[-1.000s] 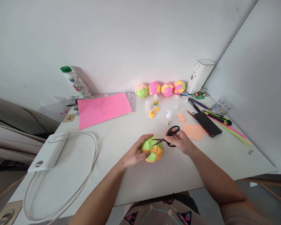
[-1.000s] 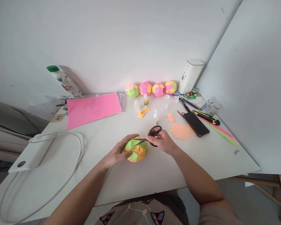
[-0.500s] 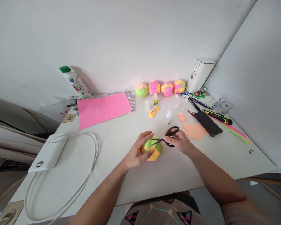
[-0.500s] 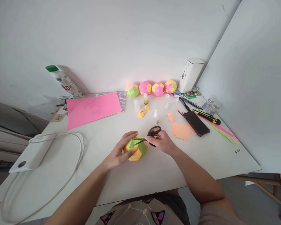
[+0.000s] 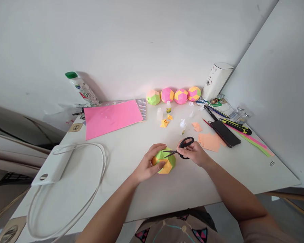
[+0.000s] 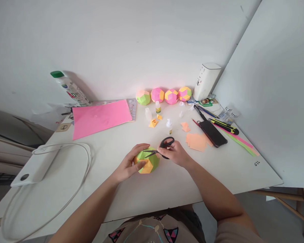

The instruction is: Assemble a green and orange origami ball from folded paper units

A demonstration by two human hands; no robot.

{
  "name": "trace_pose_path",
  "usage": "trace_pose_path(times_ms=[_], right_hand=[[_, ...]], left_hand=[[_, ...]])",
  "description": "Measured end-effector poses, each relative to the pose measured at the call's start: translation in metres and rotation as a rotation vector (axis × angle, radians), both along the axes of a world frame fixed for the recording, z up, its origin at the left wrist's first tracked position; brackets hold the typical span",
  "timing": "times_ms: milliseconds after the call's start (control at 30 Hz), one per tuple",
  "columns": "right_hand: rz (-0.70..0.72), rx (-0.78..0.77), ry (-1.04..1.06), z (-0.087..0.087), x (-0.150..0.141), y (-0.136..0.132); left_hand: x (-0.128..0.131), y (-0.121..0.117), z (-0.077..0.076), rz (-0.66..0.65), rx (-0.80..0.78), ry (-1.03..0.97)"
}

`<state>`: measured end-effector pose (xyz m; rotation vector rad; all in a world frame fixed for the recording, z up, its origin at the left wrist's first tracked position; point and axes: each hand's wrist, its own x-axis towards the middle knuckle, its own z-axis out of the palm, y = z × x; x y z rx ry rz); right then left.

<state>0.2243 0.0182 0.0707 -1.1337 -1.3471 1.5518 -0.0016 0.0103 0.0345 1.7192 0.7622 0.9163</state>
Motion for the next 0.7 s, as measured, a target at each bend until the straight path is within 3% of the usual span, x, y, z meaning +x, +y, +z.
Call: trace_pose_path(times_ms=[700], right_hand=[[0.002, 0.017, -0.009, -0.0011, -0.0008, -0.0009]], left_hand=[[0.0008, -0.0012, 0.0011, 0.018, 0.003, 0.011]])
